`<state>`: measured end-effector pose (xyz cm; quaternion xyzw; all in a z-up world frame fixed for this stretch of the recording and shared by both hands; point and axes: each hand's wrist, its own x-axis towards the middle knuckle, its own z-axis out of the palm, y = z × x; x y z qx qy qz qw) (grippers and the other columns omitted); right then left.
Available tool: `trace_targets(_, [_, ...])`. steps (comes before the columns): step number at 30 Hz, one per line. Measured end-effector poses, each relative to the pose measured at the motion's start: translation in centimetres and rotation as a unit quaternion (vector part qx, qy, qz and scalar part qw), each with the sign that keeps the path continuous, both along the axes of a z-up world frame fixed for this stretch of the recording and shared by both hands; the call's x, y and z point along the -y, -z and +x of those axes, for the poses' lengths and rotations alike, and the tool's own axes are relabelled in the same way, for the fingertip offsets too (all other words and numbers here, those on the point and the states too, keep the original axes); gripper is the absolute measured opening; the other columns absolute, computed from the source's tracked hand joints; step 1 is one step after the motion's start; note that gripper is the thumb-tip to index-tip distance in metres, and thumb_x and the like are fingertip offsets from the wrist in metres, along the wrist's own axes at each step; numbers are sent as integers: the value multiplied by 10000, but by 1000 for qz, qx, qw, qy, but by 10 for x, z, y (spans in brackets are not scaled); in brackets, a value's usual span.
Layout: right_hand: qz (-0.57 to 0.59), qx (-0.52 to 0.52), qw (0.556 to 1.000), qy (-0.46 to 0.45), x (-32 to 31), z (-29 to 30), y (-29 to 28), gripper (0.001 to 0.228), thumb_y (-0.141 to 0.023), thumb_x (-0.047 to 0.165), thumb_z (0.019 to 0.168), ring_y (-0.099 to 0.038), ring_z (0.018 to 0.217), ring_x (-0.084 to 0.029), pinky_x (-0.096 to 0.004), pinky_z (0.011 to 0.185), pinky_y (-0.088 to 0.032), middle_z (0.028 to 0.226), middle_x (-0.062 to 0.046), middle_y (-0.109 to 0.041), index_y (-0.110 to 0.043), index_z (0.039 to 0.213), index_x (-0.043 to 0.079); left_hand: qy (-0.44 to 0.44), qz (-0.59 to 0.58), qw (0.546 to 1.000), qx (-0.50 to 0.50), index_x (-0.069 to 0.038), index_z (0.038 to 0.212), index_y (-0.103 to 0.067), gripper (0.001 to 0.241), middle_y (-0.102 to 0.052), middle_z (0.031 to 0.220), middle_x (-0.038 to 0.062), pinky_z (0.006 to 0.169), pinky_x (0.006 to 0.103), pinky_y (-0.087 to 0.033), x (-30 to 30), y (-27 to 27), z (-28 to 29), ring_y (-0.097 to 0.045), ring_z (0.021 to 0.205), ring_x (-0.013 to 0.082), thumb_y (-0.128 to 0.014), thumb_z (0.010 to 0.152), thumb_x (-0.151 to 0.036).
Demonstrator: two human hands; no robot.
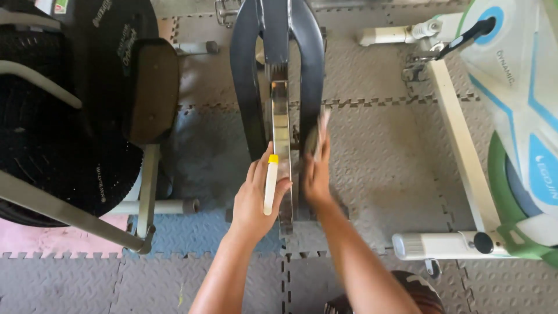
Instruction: Cleaning several indoor exercise bikes and an elliptical machine using a spray bottle and a rag.
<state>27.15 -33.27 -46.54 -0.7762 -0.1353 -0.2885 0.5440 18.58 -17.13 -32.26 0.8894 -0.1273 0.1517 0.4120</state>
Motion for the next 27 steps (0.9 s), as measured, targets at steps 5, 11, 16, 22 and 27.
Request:
trace_targets(5, [52,-106,993,20,-11,-52,114,603,-297,306,1124,-229,1574,-381,-428,1266,-205,1688,-240,-213,-167,1626,0,3,-12,1000,10,-91,1564,-364,732,-613,1325,185,837,459,-562,1,-2,1,-655,1110,428,-674,956,-355])
trace_targets(11, [352,-424,834,-30,23,-67,248,536,-374,310,1065,-626,1040,-268,-428,907,-488,1327,-165,-607,-410,1525,38,6,-28,1000,12,-103,1573,-363,719,-621,1312,171,844,450,-562,1,-4,-1,-666,1099,411,-651,965,-358])
trace_targets(16, [58,-358,929,78,51,-24,112,504,-349,360,1097,-584,954,-169,-344,827,-487,1109,-113,-648,-568,1398,20,4,-39,999,2,-117,1561,-383,707,-620,1323,173,836,458,-556,1,-4,-1,-666,1083,414,-661,963,-371])
trace_targets(22, [-162,102,981,3,9,-1,-105,496,-456,148,1112,-188,1623,-402,-501,1344,-178,1709,-182,-289,-410,1586,6,15,-42,999,12,-110,1563,-388,687,-621,1320,169,856,448,-563,1,-3,-3,-668,1110,406,-642,986,-379])
trace_targets(27, [-403,68,911,58,25,13,-31,667,-588,156,908,-141,1584,-472,-593,1308,-133,1698,-184,-238,-420,1545,53,8,-33,999,10,-100,1562,-387,680,-607,1354,181,864,456,-556,-1,-2,0,-652,1137,421,-640,993,-374])
